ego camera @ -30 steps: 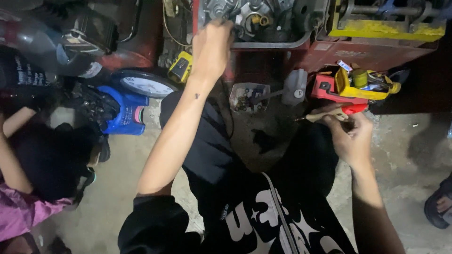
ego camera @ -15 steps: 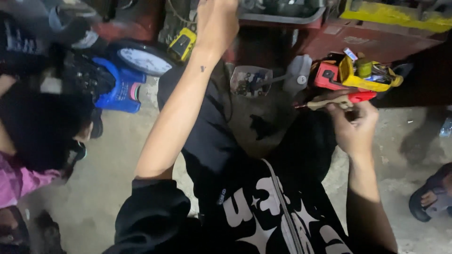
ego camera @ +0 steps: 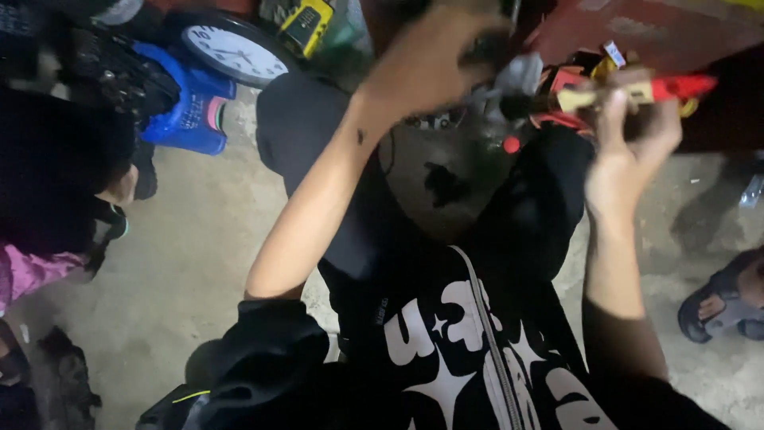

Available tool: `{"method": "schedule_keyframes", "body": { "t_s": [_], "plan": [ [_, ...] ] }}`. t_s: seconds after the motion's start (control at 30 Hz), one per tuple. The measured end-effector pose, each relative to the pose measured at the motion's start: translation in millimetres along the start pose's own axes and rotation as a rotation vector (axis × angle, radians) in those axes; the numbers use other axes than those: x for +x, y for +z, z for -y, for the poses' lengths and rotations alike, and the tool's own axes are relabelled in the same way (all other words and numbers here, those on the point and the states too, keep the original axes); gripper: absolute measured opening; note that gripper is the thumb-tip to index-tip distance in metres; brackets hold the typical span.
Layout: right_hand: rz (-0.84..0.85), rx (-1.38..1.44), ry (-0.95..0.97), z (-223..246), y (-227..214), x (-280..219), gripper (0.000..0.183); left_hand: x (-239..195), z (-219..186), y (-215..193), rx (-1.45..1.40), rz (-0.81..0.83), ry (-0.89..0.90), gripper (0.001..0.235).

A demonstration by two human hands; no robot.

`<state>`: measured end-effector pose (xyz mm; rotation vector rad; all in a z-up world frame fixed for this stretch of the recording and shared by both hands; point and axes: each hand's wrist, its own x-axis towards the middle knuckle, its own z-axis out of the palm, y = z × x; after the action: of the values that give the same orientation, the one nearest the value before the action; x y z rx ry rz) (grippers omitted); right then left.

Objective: Cleaning a motorcycle engine component using a brush and cleaning solution in a workshop environment.

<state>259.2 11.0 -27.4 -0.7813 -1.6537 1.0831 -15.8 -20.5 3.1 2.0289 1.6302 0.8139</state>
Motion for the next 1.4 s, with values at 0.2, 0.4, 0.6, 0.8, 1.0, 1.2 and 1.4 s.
{"method": "schedule_keyframes", "body": {
  "t_s": [0.2, 0.4, 0.6, 0.8, 1.0, 1.2, 1.4],
  "plan": [
    [0.031, -0.081, -0.108, 25.5, 48.4, 16.9, 0.021, -18.9, -7.3, 61.8, 0.173, 0.025, 0.007, 0.065],
    [0.146, 0.046, -0.068, 12.2, 64.6, 22.2, 0.030, -4.0, -5.7, 61.8, 0.711, -0.375, 0.050, 0.031],
    [0.150, -0.116, 0.047, -28.9, 61.1, 22.3, 0.015, 5.3, 7.9, 85.1, 0.583, -0.233, 0.000, 0.033],
    [0.140, -0.094, 0.062, -41.9, 56.5, 13.8, 0.015, 14.4, 97.2, 135.3, 0.545, 0.122, -0.490, 0.017],
    [0.174, -0.139, 0.146, -36.0, 61.3, 5.6, 0.012, -19.5, 189.2, 244.5, 0.183, 0.192, -0.625, 0.021],
    [0.118, 0.122, 0.382, -48.9, 57.5, -3.8, 0.017, -47.8, 244.7, 302.7, 0.355, 0.278, -0.844, 0.018],
    [0.115, 0.090, 0.523, -58.7, 42.6, -12.2, 0.016, -63.2, 302.2, 358.7, 0.471, 0.073, -0.658, 0.022]
  ]
}}
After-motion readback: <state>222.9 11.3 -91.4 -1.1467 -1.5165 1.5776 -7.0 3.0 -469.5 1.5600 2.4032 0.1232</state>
